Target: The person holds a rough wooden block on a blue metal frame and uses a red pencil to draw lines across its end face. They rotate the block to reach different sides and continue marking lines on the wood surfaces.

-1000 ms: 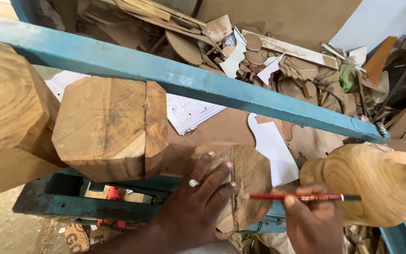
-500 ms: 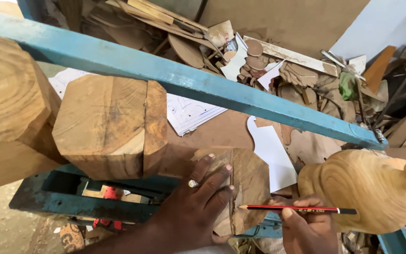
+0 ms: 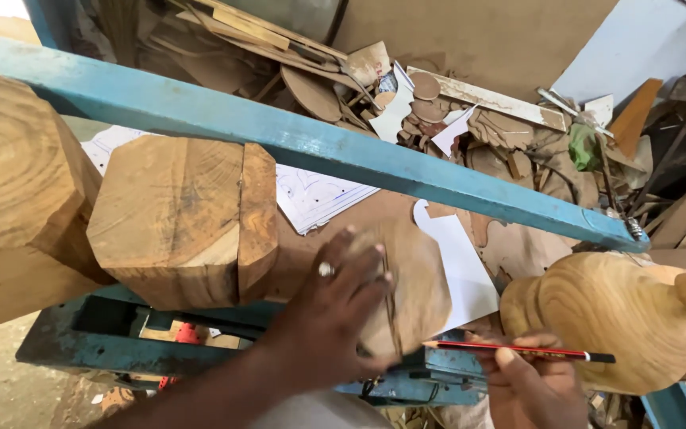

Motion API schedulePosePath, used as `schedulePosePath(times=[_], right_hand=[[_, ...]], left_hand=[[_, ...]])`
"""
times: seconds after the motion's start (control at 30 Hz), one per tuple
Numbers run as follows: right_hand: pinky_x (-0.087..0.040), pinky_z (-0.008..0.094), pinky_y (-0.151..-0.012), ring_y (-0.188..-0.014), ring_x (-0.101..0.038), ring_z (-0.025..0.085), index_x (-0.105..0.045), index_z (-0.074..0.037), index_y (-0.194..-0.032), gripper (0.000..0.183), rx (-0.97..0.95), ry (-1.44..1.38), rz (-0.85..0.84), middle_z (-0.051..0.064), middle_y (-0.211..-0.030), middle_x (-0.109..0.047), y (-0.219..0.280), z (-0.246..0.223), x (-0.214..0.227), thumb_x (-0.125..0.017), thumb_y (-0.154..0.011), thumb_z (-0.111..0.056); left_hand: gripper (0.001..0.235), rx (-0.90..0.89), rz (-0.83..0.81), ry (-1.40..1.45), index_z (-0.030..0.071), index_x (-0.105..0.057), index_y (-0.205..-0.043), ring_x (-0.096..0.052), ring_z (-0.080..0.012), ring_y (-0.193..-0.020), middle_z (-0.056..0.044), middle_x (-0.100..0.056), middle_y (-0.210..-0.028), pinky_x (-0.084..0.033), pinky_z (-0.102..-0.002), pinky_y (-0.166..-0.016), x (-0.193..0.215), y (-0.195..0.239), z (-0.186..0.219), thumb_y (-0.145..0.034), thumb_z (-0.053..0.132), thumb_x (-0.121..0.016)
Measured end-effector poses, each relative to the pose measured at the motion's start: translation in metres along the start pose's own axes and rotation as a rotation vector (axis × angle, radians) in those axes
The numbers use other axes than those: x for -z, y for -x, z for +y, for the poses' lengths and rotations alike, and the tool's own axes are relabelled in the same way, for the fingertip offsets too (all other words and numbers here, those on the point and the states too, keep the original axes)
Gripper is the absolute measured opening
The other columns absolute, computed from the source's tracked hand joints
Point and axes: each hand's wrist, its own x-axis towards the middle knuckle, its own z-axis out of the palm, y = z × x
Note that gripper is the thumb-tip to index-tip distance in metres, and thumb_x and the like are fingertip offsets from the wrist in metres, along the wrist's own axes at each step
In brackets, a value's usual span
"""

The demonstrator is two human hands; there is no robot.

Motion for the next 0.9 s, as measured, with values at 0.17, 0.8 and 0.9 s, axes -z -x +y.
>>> schedulePosePath(times=[0.17,0.8,0.9], right_hand=[[-0.047,0.070,-0.104,-0.112,-0.069,0.049,-0.055,-0.002,-0.113,0.027,0.102,-0.119,-0.081,0.035,-0.112,-0.068,-0.001,0.013,0.051,-0.050,-0.094,0.016],[-0.045,0.072,-0.103,-0.109,-0.071,0.044,-0.061,-0.007,-0.114,0.025,0.114,-0.108,-0.022,0.035,-0.108,-0.071,0.004,0.019,0.094,-0.051,-0.097,0.009],[-0.045,0.071,-0.106,-0.111,-0.069,0.040,-0.060,-0.006,-0.116,0.026,0.116,-0.202,-0.060,0.033,-0.113,-0.071,0.004,0.027,0.110,-0.052,-0.098,0.011]], left_hand=[[0.077,0.074,-0.141,0.075,0.000,-0.055,-0.136,-0.022,-0.0484,-0.147,-0.021,-0.043,-0.149,-0.020,-0.056,-0.118,0.017,-0.024,-0.012,-0.079,0.045,-0.080],[0.085,0.343,-0.275,-0.136,0.004,-0.053,-0.137,-0.016,-0.0528,-0.144,-0.028,-0.031,-0.152,-0.020,-0.062,-0.118,0.004,-0.035,0.016,-0.083,0.067,-0.071],[0.085,0.406,-0.265,0.103,0.013,-0.059,-0.141,-0.016,-0.0441,-0.150,-0.020,-0.034,-0.156,-0.024,-0.056,-0.118,0.020,-0.039,0.006,-0.072,0.056,-0.081]])
